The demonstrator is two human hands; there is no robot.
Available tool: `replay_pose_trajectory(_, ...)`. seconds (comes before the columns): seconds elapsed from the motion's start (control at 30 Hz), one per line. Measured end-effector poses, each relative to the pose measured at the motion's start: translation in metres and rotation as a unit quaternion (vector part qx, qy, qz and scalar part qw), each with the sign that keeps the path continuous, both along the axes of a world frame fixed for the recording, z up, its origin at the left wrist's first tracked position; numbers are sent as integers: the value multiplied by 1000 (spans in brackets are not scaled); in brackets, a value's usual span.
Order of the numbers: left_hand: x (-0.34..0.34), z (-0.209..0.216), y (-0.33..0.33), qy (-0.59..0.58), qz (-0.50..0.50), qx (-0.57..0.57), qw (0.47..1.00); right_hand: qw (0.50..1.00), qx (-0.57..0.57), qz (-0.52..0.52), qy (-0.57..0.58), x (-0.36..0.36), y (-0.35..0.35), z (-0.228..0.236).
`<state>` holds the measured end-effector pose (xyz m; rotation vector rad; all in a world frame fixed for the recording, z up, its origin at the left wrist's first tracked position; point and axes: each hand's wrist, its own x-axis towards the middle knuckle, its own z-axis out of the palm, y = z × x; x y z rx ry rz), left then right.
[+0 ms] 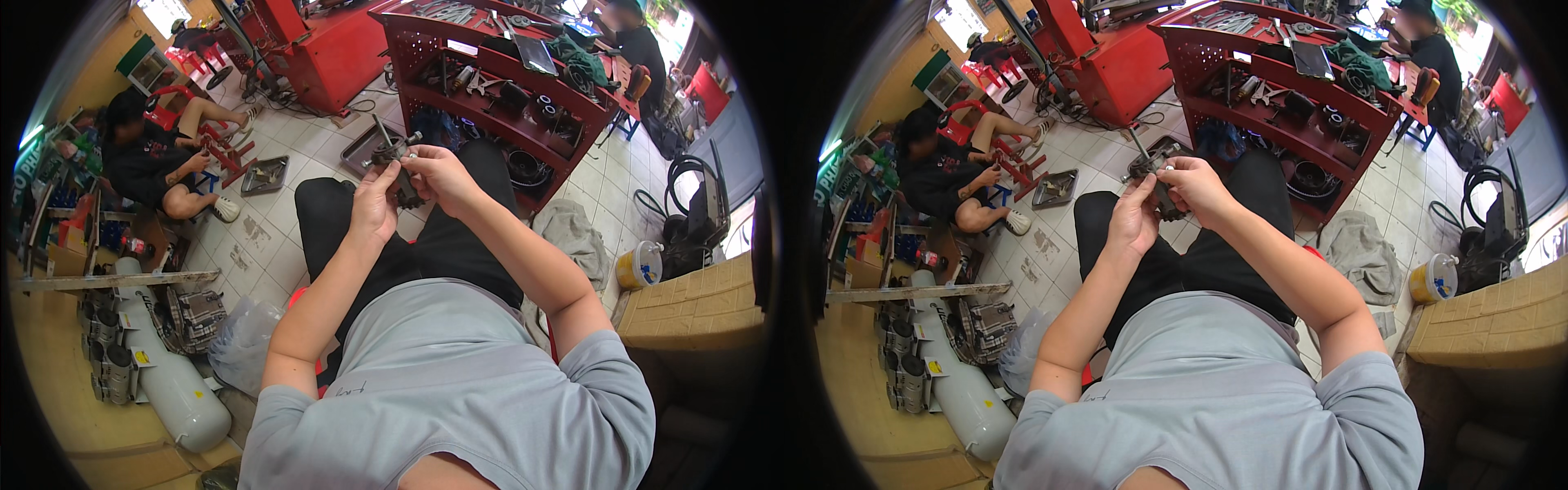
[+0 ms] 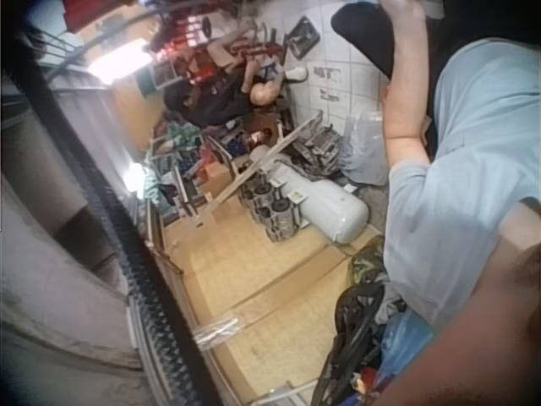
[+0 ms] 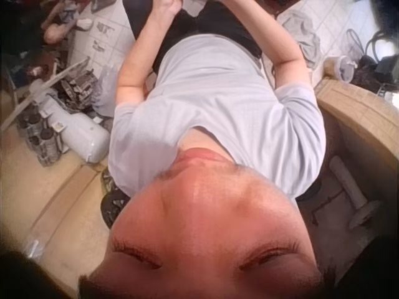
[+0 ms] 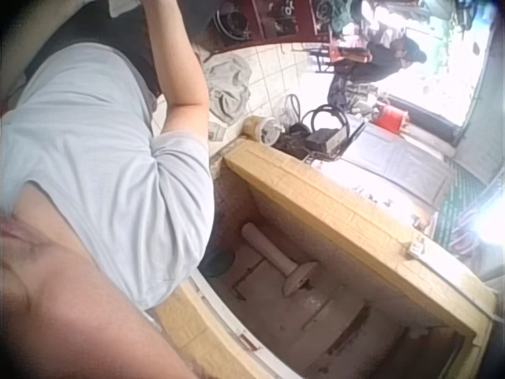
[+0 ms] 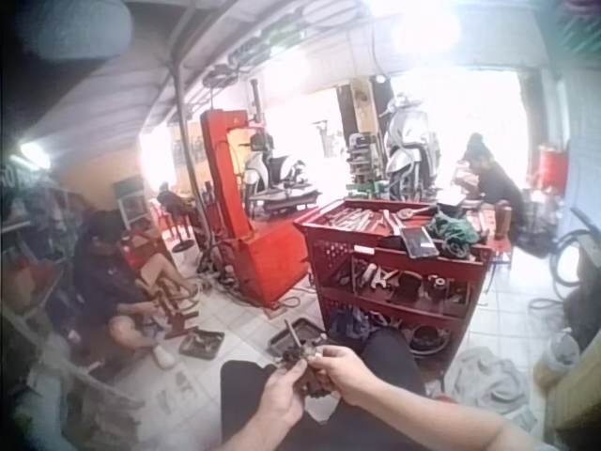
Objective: The person sits on a low stool in a workshop and assembles a cylindrical mechanical component. They insert a metal rod into the housing, attach a small metal ring, and tighten a screw using their fingers. The person repeatedly picks up and places down small parts from a metal tray on the floor while manipulating the assembly.
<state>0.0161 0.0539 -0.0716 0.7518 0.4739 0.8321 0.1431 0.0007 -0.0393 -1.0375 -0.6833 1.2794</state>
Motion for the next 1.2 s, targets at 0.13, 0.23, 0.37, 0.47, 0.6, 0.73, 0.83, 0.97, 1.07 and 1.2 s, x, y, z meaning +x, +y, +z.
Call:
replay_pose_trajectory(0.13, -1, 1, 3, -12, 15, -6, 1000, 981, 9, 41, -189, 13, -2, 12)
replay_pose_trajectory(0.23, -3, -6, 11, -26, 29, -6, 999, 953, 43, 51, -296, 26, -3, 22)
replay_pose_trajectory(0.37, -4, -9, 14, -12, 34, 28, 999, 925, 111, 54, -358, 27, -7, 29)
replay_pose_trajectory(0.47, -3, -7, 12, -6, 33, 27, 999, 897, 147, 31, -415, 21, -17, 38)
replay_pose_trajectory(0.6, -3, -7, 12, 1, 28, 36, 999, 876, 182, 10, -446, 15, -18, 39)
replay_pose_trajectory(0.73, -4, -6, 11, -3, 33, 55, 998, 838, 221, -21, -499, 12, -18, 37)
replay_pose_trajectory(0.83, -2, 2, 5, 14, 50, 64, 997, 796, 231, -36, -558, 10, -19, 37)
replay_pose_trajectory(0.97, -3, -5, 9, 21, 56, 82, 995, 730, 226, -66, -642, 6, -19, 32)
replay_pose_trajectory(1.07, -2, -4, 6, 33, 66, 88, 993, 674, 236, -111, -691, 4, -20, 34)
replay_pose_trajectory(1.2, -1, -6, 4, 42, 77, 92, 992, 603, 218, -143, -754, 5, -19, 34)
